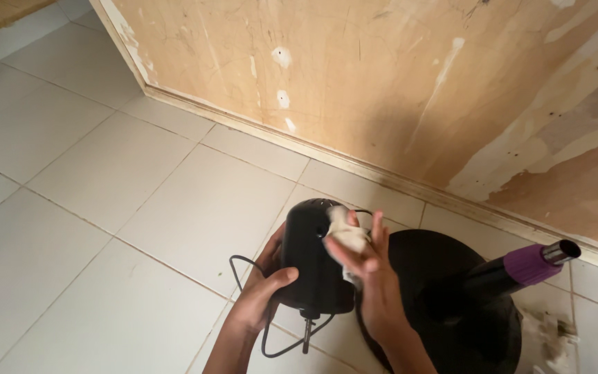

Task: The person wipes the motor housing of a standing fan with a cloth, then attaches the motor to the stand, secures the front grille, and installs the fan blades. The fan is fully assembled by the end of the clip.

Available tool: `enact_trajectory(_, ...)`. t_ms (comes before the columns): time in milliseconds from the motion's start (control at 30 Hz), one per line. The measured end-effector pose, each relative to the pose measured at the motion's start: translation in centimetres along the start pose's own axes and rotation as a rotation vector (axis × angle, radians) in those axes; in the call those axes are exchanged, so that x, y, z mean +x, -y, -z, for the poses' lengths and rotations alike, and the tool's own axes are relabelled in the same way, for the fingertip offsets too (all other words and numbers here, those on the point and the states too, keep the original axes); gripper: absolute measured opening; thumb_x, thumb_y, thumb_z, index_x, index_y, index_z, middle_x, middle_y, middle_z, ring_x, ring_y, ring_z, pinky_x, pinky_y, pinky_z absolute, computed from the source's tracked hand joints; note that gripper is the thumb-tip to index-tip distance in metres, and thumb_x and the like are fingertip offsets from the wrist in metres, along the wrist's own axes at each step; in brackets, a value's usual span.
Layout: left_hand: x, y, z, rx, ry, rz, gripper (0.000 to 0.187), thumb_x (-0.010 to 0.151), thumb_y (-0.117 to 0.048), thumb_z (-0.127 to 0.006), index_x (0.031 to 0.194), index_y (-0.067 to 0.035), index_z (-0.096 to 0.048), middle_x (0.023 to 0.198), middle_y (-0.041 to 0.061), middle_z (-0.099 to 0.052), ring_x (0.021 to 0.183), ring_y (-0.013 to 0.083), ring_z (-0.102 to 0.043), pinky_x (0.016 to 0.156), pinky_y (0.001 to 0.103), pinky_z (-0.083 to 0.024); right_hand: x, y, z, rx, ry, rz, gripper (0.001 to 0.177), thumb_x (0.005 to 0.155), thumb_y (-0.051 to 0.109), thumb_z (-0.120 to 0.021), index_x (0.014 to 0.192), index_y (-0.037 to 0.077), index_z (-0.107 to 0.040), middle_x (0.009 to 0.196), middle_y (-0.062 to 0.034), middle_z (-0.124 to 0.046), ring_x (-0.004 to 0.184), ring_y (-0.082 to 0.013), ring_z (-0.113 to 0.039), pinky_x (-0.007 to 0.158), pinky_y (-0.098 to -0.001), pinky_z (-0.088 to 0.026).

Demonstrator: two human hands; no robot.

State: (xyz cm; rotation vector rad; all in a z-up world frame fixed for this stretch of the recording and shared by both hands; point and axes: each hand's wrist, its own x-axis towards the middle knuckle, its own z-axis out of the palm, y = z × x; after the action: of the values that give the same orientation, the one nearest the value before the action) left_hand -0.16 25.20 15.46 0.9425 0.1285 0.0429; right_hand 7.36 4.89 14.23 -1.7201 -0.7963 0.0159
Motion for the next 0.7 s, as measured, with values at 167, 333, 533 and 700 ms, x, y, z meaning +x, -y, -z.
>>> enact_trajectory(167, 0.4, 0.2, 0.4, -0.017, -0.051, 0.008, 0.102, 0.069, -0.022, -0.080, 0.159, -0.010, -0.032, 0.149, 0.021, -0.053, 0.137, 0.0332, -0.052, 0.112, 0.044, -0.044, 0.5, 0.2, 1.0, 0.094, -0.171, -0.242, 0.094, 0.098, 0.073, -0.012, 0.141, 0.005, -0.060, 0.173, -0.0152, -0.008, 0.158, -0.0290, -0.016, 0.120, -0.0414, -0.023)
enact_trajectory(333, 0.6, 0.8, 1.4, -0.033, -0.060, 0.006, 0.102, 0.072, -0.027, -0.078, 0.160, -0.010, -0.030, 0.149, 0.020, -0.052, 0.136, 0.0329, -0.053, 0.108, 0.045, -0.048, 0.8, 0.4, -2.5, 0.233, -0.216, -0.286, 0.062, 0.107, 0.051, -0.024, 0.147, 0.013, -0.052, 0.158, -0.0236, -0.047, 0.150, -0.0412, -0.036, 0.120, -0.0532, -0.025)
enact_trajectory(533, -0.1, 2.2, 3.8, -0.035, -0.071, 0.042, 0.111, 0.069, -0.031, -0.084, 0.161, -0.009, -0.027, 0.154, 0.018, -0.049, 0.140, 0.0326, -0.050, 0.112, 0.044, -0.044, -0.8, 2.8, -2.5, -0.439, 0.060, 0.190, 0.054, 0.111, 0.030, -0.021, 0.150, 0.011, -0.053, 0.160, -0.0171, -0.047, 0.156, -0.0424, -0.029, 0.124, -0.0602, -0.010)
enact_trajectory(700, -0.8, 3.5, 6.1, 0.086, -0.081, 0.097, 0.124, 0.057, -0.032, -0.089, 0.161, -0.015, -0.023, 0.153, 0.017, -0.050, 0.141, 0.0323, -0.050, 0.114, 0.043, -0.041, 2.9, 1.6, -2.4, -0.146, 0.056, 0.091, 0.056, 0.111, 0.025, -0.019, 0.156, 0.003, -0.043, 0.161, -0.0188, -0.048, 0.159, -0.0450, -0.017, 0.125, -0.0598, -0.003)
